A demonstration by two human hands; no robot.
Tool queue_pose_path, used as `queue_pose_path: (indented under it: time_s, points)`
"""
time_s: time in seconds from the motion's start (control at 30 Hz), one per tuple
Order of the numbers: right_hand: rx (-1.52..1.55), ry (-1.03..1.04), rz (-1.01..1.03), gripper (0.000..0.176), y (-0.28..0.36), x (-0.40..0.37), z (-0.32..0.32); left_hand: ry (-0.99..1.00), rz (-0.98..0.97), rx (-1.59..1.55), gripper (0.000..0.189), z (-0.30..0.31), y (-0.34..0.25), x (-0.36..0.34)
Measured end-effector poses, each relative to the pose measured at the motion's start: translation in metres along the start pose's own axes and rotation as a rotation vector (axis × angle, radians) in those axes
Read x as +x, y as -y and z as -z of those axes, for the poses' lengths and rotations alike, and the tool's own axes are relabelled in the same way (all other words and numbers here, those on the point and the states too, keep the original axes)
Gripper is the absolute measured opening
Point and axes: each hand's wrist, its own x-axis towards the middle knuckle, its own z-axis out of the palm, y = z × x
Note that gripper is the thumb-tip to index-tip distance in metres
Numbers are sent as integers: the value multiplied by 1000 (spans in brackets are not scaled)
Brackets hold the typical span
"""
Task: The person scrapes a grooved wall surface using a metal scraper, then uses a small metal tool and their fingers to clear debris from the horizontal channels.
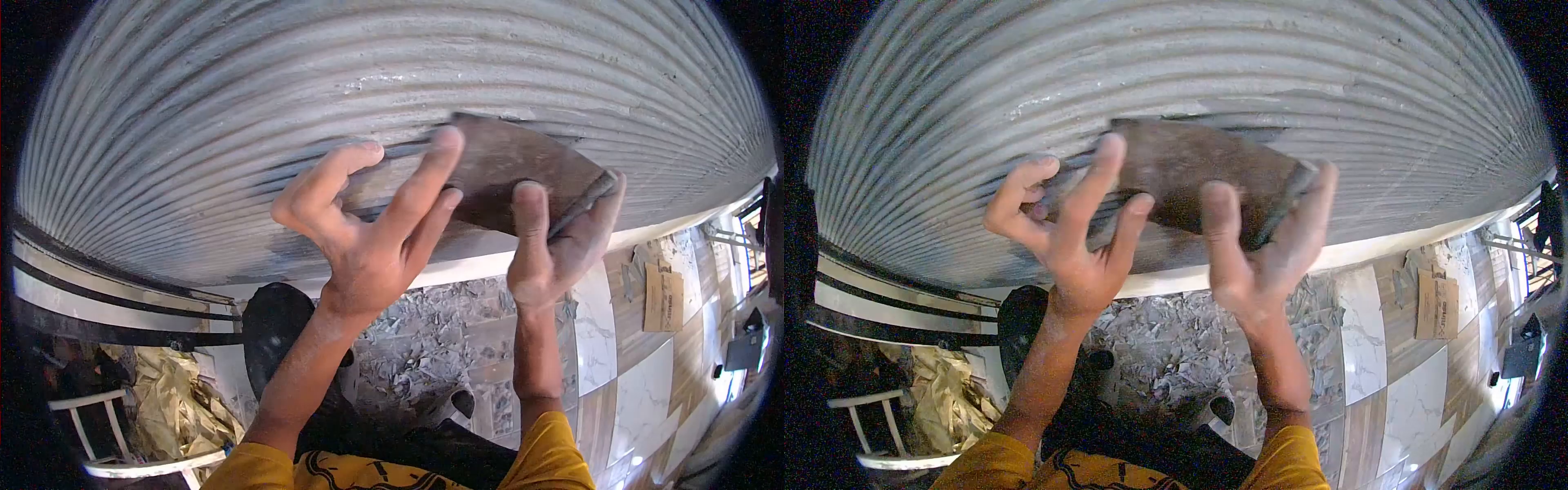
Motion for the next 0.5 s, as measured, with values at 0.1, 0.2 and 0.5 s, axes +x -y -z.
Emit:
queue_pose_path:
  time_s: [0.1,0.2,0.5]
  points:
    - [45,4,18,64,4,-4,-8,-40,60,-101,51,-2,0,-3]
    - [-5,28,28,67,-5,-8,0,4,14,-31,53,1,3,-3]
    - [-18,1,33,57,1,-6,11,81,7,-11,62,2,0,-2]
